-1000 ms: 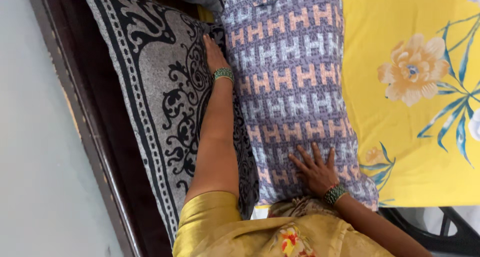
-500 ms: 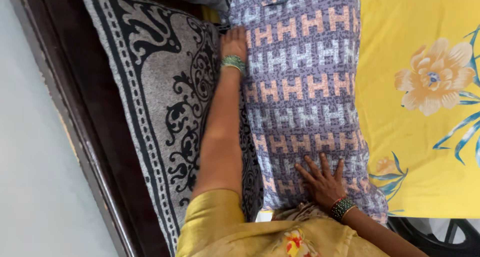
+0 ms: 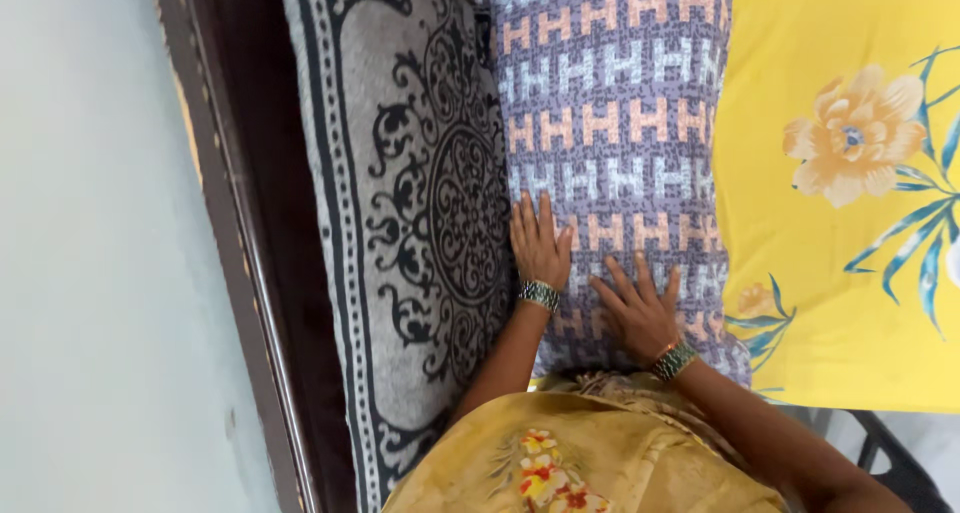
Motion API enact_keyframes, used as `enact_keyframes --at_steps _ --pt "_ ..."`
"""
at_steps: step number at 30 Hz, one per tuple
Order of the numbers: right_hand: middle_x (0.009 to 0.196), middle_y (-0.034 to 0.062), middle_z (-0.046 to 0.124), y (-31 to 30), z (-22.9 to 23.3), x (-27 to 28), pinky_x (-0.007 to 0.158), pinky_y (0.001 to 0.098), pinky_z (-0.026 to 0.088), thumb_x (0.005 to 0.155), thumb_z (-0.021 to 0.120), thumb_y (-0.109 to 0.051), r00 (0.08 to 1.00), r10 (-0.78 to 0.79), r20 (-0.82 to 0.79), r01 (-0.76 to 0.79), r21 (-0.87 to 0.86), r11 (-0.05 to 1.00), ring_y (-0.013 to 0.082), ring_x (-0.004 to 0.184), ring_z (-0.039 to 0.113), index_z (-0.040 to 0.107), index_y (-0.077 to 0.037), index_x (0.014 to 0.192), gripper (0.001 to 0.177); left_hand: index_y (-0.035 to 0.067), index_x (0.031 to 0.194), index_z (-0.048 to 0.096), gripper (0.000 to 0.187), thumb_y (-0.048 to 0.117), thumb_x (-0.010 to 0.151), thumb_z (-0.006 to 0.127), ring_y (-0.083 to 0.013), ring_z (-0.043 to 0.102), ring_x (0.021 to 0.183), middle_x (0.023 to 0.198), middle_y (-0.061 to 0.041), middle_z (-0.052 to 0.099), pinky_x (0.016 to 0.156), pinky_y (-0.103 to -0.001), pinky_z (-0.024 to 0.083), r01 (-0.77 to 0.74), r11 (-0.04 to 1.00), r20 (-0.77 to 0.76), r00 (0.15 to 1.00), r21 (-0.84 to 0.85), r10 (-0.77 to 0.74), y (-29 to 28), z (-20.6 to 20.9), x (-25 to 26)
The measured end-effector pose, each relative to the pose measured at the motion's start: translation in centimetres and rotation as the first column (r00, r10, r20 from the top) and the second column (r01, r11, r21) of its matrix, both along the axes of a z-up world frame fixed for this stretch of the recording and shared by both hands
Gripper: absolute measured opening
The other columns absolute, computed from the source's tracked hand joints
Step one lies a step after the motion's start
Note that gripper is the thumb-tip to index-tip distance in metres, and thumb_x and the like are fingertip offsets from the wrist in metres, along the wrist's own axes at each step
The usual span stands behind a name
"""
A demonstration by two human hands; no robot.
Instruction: The person arranges and smooths several decorative pillows on a bed. They repeatedly pick up, reposition, and pat down a patterned pillow and a dark ornate pillow on a yellow floral bedsheet, then smooth the bedsheet itself.
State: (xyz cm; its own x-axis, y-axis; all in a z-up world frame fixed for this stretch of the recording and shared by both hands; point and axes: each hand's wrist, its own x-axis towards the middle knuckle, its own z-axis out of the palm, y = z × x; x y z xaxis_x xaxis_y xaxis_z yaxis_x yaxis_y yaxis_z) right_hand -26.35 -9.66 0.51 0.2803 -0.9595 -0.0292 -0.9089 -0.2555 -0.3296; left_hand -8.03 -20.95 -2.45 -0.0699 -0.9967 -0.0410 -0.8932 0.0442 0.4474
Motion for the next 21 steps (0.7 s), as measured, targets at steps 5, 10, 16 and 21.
enact_keyframes --at_steps 5,10,16,21 --pt "0.17 0.0012 0.022 -4.4 1.8 1.5 0.118 0.0748 0.004 0.102 0.038 -0.055 0.993 0.118 -0.001 -0.118 0.084 0.989 0.0296 0.157 0.017 0.035 -0.034 0.157 0.06 0.013 0.165 0.023 0.075 0.047 0.104 0.051 -0.046 0.015 0.156 0.171 -0.02 0.014 0.124 -0.061 0.018 0.036 0.998 0.081 0.996 0.049 -0.04 12.0 -1.3 1.3" --pt "0.169 -0.0083 0.005 -12.7 2.5 1.0 0.114 0.0722 -0.01 0.099 0.027 -0.068 0.908 0.351 -0.228 -0.248 0.382 0.89 0.0288 0.155 0.003 0.018 -0.043 0.158 0.065 0.014 0.162 0.013 0.091 0.052 0.094 0.061 -0.0493 0.009 0.154 0.168 -0.02 0.004 0.119 -0.063 0.018 0.156 0.953 0.174 0.963 0.261 -0.206 20.8 -1.6 4.7" --pt "0.172 -0.0084 0.008 -16.1 1.6 -0.9 0.115 0.0771 -0.01 0.102 0.026 -0.06 1.0 -0.02 -0.012 0.021 0.133 0.991 0.0308 0.159 -0.006 0.022 -0.042 0.16 0.061 0.014 0.167 0.007 0.101 0.037 0.09 0.069 -0.0475 0.007 0.155 0.172 -0.02 -0.003 0.12 -0.057 0.018 0.076 0.818 0.263 0.927 0.57 -0.269 22.2 1.1 4.6" --pt "0.174 0.0022 0.002 -9.2 -0.1 -0.5 0.112 0.0787 -0.009 0.103 0.031 -0.053 0.994 -0.102 0.029 0.093 0.217 0.972 0.0363 0.157 -0.009 0.022 -0.034 0.163 0.063 0.013 0.145 0.051 0.061 0.032 0.091 0.071 -0.0399 0.019 0.155 0.165 -0.015 0.026 0.123 -0.062 0.015 0.219 0.938 0.079 0.966 0.271 -0.248 21.8 10.6 3.8"
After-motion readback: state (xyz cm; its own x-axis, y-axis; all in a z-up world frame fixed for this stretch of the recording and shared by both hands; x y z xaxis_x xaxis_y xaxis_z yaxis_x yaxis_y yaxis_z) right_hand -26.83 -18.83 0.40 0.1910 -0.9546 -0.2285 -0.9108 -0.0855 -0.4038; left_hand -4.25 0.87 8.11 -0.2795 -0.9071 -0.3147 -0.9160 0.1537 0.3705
